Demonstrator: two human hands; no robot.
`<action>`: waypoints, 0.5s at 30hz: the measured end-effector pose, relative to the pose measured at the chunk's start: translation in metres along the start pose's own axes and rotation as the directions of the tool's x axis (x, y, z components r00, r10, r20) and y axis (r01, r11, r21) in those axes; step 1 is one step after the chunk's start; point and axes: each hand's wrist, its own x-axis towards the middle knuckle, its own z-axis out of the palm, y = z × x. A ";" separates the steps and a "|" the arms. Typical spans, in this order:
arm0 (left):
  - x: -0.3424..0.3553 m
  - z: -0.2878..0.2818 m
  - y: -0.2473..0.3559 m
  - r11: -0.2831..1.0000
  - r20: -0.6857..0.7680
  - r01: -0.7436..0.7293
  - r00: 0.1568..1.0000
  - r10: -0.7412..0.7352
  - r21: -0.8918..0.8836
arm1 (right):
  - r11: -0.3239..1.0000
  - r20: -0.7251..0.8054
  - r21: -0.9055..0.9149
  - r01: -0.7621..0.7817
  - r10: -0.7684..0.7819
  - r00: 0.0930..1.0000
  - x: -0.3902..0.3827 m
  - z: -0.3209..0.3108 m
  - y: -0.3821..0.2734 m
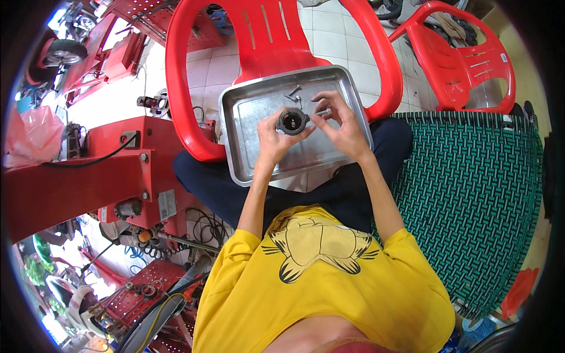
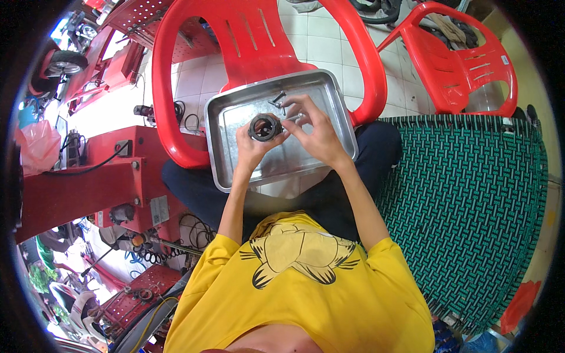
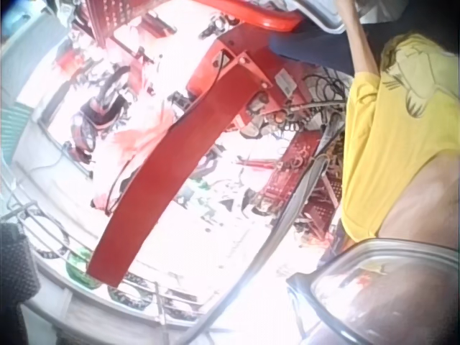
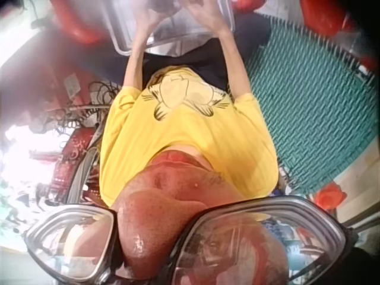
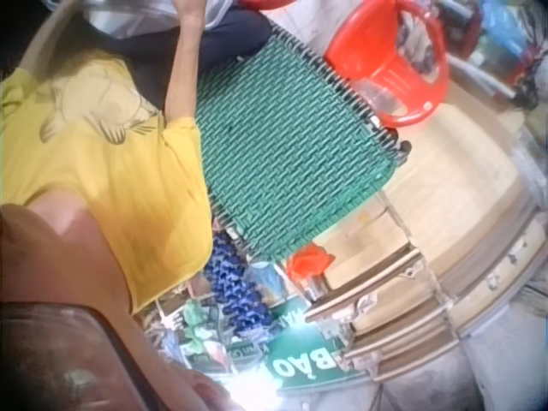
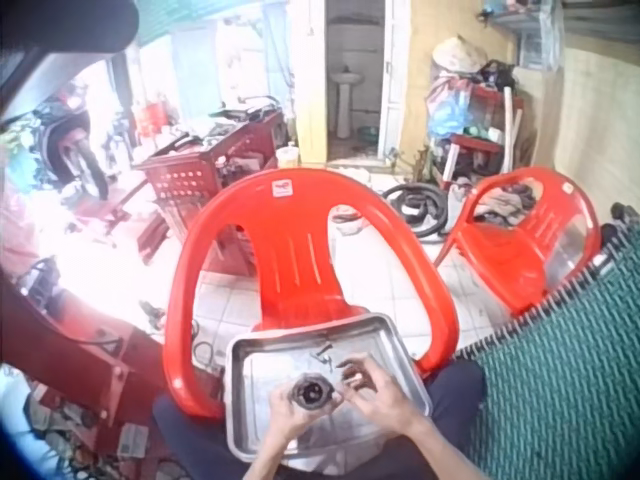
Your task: The person assembles a measurement gauge and inserts it into a metal engine component to take measurements, using a metal tray to hold the parts.
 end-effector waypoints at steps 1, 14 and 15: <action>0.000 0.000 0.001 1.000 -0.004 -0.012 1.000 0.012 0.004 | 0.998 0.001 0.022 -0.065 0.065 0.998 0.001 0.000 0.001; -0.004 -0.006 -0.001 0.999 0.016 -0.022 1.000 0.021 0.043 | 0.986 0.026 -0.162 -0.029 0.033 0.999 0.004 -0.002 -0.009; -0.004 -0.006 0.000 0.998 0.009 -0.034 0.999 0.033 0.049 | 0.987 0.007 -0.161 -0.005 0.006 1.000 0.003 -0.001 -0.008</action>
